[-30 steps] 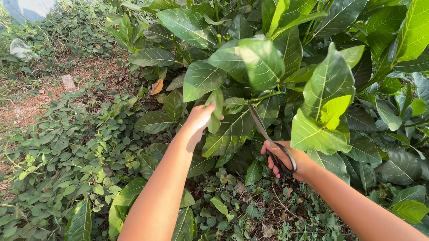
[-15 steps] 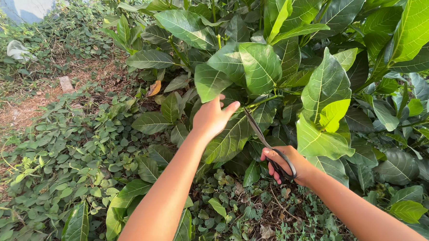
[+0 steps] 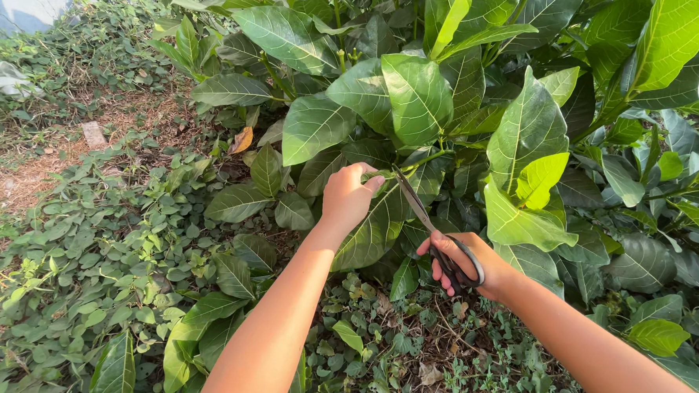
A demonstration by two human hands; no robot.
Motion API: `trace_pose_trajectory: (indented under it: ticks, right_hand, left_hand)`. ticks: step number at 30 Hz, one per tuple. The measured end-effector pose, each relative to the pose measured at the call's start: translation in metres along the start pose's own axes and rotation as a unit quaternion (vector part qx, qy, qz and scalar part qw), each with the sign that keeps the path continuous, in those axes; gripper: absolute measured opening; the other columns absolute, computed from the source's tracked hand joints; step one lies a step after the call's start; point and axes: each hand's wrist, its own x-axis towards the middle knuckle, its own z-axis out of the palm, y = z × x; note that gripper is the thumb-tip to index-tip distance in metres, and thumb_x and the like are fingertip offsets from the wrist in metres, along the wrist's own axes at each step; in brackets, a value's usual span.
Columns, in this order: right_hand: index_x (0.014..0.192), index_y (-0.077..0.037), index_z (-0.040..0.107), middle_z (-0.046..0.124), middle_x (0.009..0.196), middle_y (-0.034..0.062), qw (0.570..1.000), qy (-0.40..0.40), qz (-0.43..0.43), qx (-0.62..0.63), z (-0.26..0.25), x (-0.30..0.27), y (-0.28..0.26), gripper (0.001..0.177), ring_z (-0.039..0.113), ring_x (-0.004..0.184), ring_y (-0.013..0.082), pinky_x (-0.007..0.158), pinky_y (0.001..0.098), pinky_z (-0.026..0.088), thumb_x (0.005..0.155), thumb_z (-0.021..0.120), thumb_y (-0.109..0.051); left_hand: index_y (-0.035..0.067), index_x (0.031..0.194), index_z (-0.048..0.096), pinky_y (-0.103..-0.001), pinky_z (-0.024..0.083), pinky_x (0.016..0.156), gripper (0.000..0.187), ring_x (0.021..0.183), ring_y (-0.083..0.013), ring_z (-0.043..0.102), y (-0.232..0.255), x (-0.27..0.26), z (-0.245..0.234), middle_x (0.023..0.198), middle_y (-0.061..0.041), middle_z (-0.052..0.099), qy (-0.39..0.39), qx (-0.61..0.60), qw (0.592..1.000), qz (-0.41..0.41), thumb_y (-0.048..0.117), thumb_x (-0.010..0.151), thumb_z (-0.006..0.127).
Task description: The person prunes leaves from a large bush using shears, holding the leaves by hand while cutting the stems.
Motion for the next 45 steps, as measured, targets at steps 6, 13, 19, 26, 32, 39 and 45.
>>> trace_pose_trajectory:
  ticks: [6,13,19,26,32,39,45]
  right_hand:
    - [0.100,0.001,0.067,0.059,0.062,0.0097,0.997,0.045,0.033,-0.048,0.002,0.009,0.003,0.053,0.059,0.046,0.0167,0.042,0.0318,0.050,0.094,0.058,-0.050]
    - [0.097,0.000,0.069,0.058,0.061,0.0092,0.993,0.066,0.036,-0.090,0.000,0.013,0.008,0.051,0.056,0.045,0.0161,0.040,0.0303,0.047,0.093,0.062,-0.050]
    - [0.097,0.000,0.071,0.059,0.061,0.0077,0.989,0.075,0.067,-0.112,0.005,0.010,0.010,0.051,0.058,0.046,0.0150,0.042,0.0305,0.049,0.091,0.065,-0.051]
    - [0.101,-0.012,0.076,0.065,0.061,0.0069,0.966,0.082,0.092,-0.227,-0.008,-0.002,0.017,0.043,0.062,0.048,0.0132,0.046,0.0307,0.053,0.083,0.073,-0.051]
    - [0.107,-0.011,0.068,0.064,0.065,0.0069,0.919,0.055,-0.054,-0.388,-0.042,-0.019,0.038,0.048,0.060,0.057,0.0146,0.059,0.0312,0.050,0.086,0.070,-0.054]
    - [0.117,-0.010,0.061,0.068,0.078,0.0055,0.954,-0.004,-0.063,-0.293,-0.053,-0.027,0.051,0.053,0.069,0.070,0.0154,0.073,0.0314,0.058,0.091,0.058,-0.056]
    - [0.129,-0.007,0.058,0.071,0.089,0.0043,0.962,-0.094,-0.107,-0.232,-0.040,-0.030,0.027,0.058,0.070,0.080,0.0134,0.078,0.0315,0.059,0.095,0.051,-0.054]
  left_hand:
    - [0.009,0.112,0.074,-0.043,0.053,0.084,0.032,0.098,-0.0314,0.070,-0.005,0.003,-0.006,0.102,-0.014,0.074,-0.013,0.013,1.000,-0.013,0.033,0.090,0.071]
    - [0.010,0.113,0.072,-0.044,0.053,0.083,0.032,0.097,-0.0330,0.071,-0.025,0.009,-0.005,0.102,-0.014,0.075,0.021,0.041,0.999,0.000,0.034,0.091,0.070]
    - [0.017,0.113,0.074,-0.043,0.055,0.083,0.034,0.096,-0.0298,0.073,-0.041,0.013,-0.021,0.100,-0.010,0.077,-0.018,0.072,0.988,-0.137,0.039,0.087,0.069]
    - [0.007,0.141,0.054,-0.044,0.044,0.102,0.079,0.121,-0.0299,0.059,-0.069,0.026,-0.025,0.139,-0.015,0.059,-0.231,0.209,0.944,-0.113,0.054,0.083,0.078]
    - [0.006,0.136,0.059,-0.039,0.054,0.090,0.076,0.101,-0.0241,0.073,0.012,0.022,-0.034,0.126,-0.012,0.069,-0.196,-0.272,0.917,-0.215,0.067,0.094,0.041]
    - [0.002,0.106,0.070,-0.027,0.052,0.065,0.028,0.077,-0.0141,0.070,0.039,0.018,-0.009,0.093,-0.005,0.075,-0.091,-0.314,0.941,-0.091,0.027,0.093,0.069]
    - [-0.002,0.088,0.068,-0.031,0.043,0.058,0.028,0.064,-0.0121,0.049,-0.019,0.029,-0.020,0.075,-0.004,0.058,-0.072,-0.205,0.974,-0.072,0.025,0.092,0.076]
